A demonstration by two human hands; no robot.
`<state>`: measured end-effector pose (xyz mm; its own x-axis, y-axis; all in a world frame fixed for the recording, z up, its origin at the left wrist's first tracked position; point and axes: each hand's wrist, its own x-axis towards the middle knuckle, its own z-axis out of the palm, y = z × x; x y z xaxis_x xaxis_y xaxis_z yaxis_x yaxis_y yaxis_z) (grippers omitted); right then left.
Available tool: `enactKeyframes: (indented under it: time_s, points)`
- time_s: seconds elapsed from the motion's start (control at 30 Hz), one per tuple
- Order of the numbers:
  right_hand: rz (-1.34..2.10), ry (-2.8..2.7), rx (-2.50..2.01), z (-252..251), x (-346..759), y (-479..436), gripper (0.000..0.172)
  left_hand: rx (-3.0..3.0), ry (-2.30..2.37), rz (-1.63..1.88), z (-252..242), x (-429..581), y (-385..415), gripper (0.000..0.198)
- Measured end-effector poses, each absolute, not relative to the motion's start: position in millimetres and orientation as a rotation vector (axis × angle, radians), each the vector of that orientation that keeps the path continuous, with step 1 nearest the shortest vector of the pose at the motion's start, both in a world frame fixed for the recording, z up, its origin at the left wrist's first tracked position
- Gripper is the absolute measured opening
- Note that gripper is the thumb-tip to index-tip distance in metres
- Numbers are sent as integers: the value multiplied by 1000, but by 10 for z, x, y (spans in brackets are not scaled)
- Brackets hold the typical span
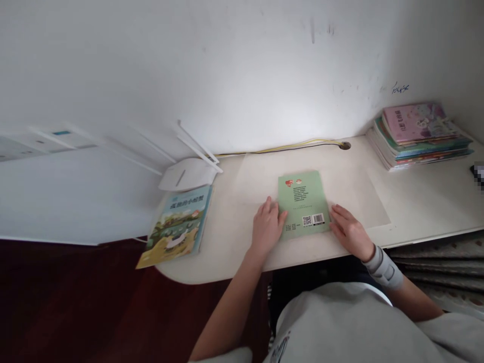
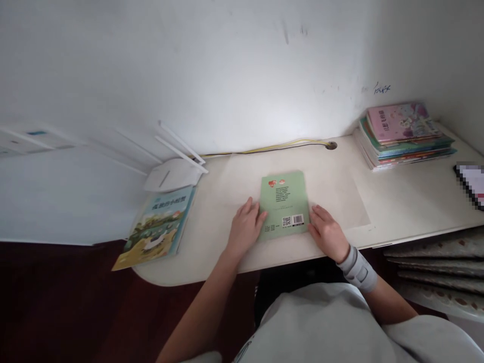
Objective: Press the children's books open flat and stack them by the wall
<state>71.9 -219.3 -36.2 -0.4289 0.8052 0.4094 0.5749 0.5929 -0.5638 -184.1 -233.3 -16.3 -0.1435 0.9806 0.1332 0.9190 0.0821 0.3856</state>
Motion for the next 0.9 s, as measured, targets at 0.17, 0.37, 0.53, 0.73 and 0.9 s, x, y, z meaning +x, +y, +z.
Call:
enactKeyframes:
  time_s: [0.17, 0.37, 0.53, 0.73, 0.9]
  points:
    - [432, -2201, -1043, -352, 733, -2192, 30, 2022, 2152, 487, -256, -1822, -2368, 53]
    - [436, -2167, -1035, -346, 734, -2197, 26, 2057, 2150, 484, -308, -1829, -2380, 58]
    - [396, -2193, -1026, -337, 732, -2193, 27, 1948, 2095, 662, -241, -1817, -2379, 58]
    - [423, -2165, -1039, -350, 731, -2183, 26, 1639, 1593, 1194, -19, -1753, -2542, 62]
    - [427, -2150, -1056, -338, 722, -2194, 26, 1662, 1482, 1217, 52, -1323, -2606, 87]
